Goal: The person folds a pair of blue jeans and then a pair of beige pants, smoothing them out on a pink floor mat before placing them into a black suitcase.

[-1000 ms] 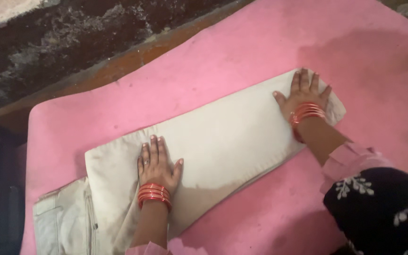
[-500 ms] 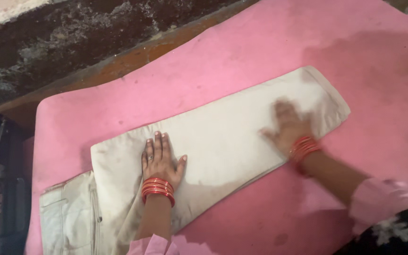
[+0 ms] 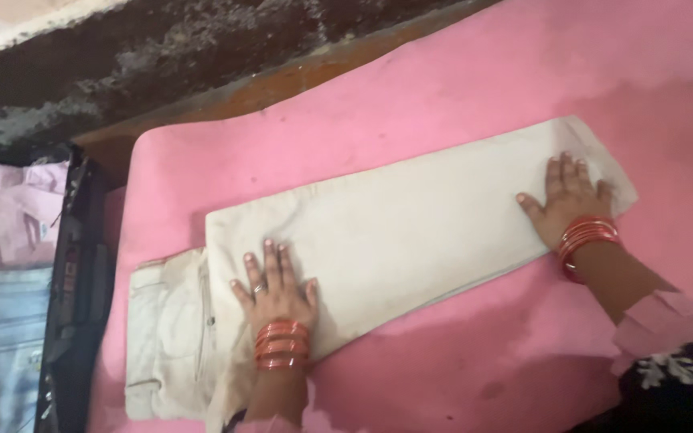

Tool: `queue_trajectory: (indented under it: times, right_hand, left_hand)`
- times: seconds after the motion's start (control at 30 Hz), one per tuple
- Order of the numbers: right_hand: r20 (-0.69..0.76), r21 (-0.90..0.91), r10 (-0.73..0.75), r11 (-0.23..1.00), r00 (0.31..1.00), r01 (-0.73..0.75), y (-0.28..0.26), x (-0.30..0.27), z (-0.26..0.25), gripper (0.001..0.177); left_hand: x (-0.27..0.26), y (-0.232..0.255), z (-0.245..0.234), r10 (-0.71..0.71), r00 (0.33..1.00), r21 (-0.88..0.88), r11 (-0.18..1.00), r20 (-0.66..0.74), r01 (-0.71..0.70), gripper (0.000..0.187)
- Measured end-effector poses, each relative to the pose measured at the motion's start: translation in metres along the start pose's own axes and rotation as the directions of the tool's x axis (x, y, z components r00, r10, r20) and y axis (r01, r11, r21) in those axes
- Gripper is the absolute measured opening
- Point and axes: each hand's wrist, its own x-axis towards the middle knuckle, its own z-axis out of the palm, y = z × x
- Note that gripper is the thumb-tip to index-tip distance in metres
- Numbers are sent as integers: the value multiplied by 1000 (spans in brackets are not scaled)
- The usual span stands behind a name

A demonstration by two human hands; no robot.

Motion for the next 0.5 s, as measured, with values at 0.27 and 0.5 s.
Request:
queue_trajectory:
  times: [0.27, 0.5]
  right_hand:
    - [326, 65, -525, 842, 787, 535, -209, -100, -28, 72]
    - [118, 154, -563, 824, 818, 545, -288, -74, -48, 78]
  left_hand:
    - [5, -8, 0, 54, 998, -95, 994, -24, -56, 83]
    - [8, -11, 4, 53, 998, -159, 986, 15, -50, 85]
